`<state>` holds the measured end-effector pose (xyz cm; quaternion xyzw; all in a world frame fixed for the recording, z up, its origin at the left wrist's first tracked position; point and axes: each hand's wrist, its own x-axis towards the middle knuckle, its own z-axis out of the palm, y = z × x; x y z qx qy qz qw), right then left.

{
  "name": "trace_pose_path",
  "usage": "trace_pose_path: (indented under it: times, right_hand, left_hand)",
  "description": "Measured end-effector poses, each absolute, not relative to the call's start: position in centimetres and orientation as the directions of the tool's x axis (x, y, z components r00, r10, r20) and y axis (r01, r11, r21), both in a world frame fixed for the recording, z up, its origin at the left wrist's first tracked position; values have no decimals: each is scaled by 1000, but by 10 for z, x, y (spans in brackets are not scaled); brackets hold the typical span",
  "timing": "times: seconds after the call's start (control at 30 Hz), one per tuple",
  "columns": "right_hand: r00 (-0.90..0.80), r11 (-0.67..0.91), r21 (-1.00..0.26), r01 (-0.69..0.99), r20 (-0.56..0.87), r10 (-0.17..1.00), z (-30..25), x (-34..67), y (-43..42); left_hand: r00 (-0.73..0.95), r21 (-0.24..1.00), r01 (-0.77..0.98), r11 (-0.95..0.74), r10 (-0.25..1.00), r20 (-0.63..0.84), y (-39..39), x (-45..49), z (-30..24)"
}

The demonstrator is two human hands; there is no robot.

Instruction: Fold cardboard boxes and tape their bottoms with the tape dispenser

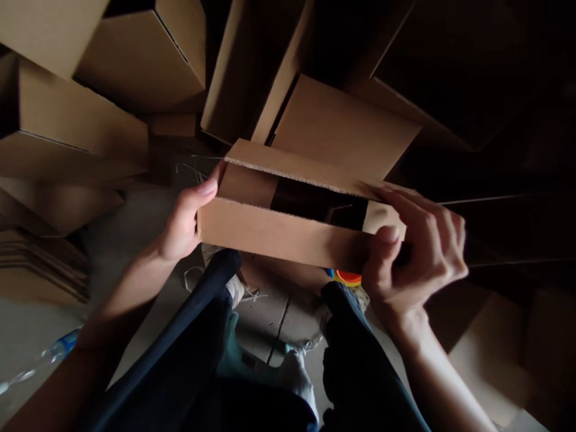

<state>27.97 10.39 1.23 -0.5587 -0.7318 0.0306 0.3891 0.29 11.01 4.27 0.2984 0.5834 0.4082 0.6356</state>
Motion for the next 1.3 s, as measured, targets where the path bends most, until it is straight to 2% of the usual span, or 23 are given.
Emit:
trace_pose_path:
  times: [0.13, 0.27, 0.37, 0.5, 0.57, 0.6, 0.67, 0.73, 0.77, 0.8, 0.93, 1.2, 1.3]
  right_hand:
    - [-46, 402, -503, 765, 580, 814, 21, 279, 101]
    - [-118, 400, -458, 794, 530, 840, 8, 273, 109]
    - [-116, 323, -405, 855, 458, 881, -5, 266, 116]
    - [-62, 196, -401, 895, 324, 944, -9, 258, 119]
    - [-52, 189, -410, 892, 323, 945, -8, 257, 119]
    - [-56, 197, -411, 890, 330, 942, -8, 257, 119]
    - [-73, 213, -405, 889, 335, 939, -8, 259, 120]
    - [-98, 230, -395, 889, 327, 940, -10, 261, 123]
    - [-107, 237, -393, 888, 324, 940, -11, 263, 124]
    - [-116, 245, -393, 886, 324, 939, -12, 265, 127]
    - [-132, 259, -396, 881, 321, 938, -15, 271, 139]
    - [-127, 241, -401, 884, 291, 948, -15, 270, 136]
    - [-124, 238, -410, 880, 286, 950, -21, 267, 115]
  left_hand:
    - [-161, 897, -198, 395, 890, -428, 101, 8, 53]
    - [-103, 895, -182, 407, 897, -429, 117, 6, 25]
    - [-103, 920, -4, 392, 915, -390, 134, -4, -5]
    - [0, 902, 171, 397, 915, -403, 148, -21, -23]
    - [-33, 902, 307, 303, 951, -308, 151, -23, -18]
    - [-68, 887, 409, 216, 976, -207, 152, -21, -12]
    - [-84, 764, 645, 4, 994, 66, 150, -10, 4]
    - [48, 471, 865, -174, 962, 267, 145, 9, 21]
    - [185, 346, 888, -304, 924, 336, 142, 20, 28]
    - [274, 277, 883, -378, 896, 351, 139, 31, 32]
    - [424, 241, 852, -465, 883, 203, 140, 63, 21]
    - [305, 422, 834, -355, 934, 185, 142, 64, -7]
    - [256, 444, 842, -305, 952, 168, 119, 61, -15]
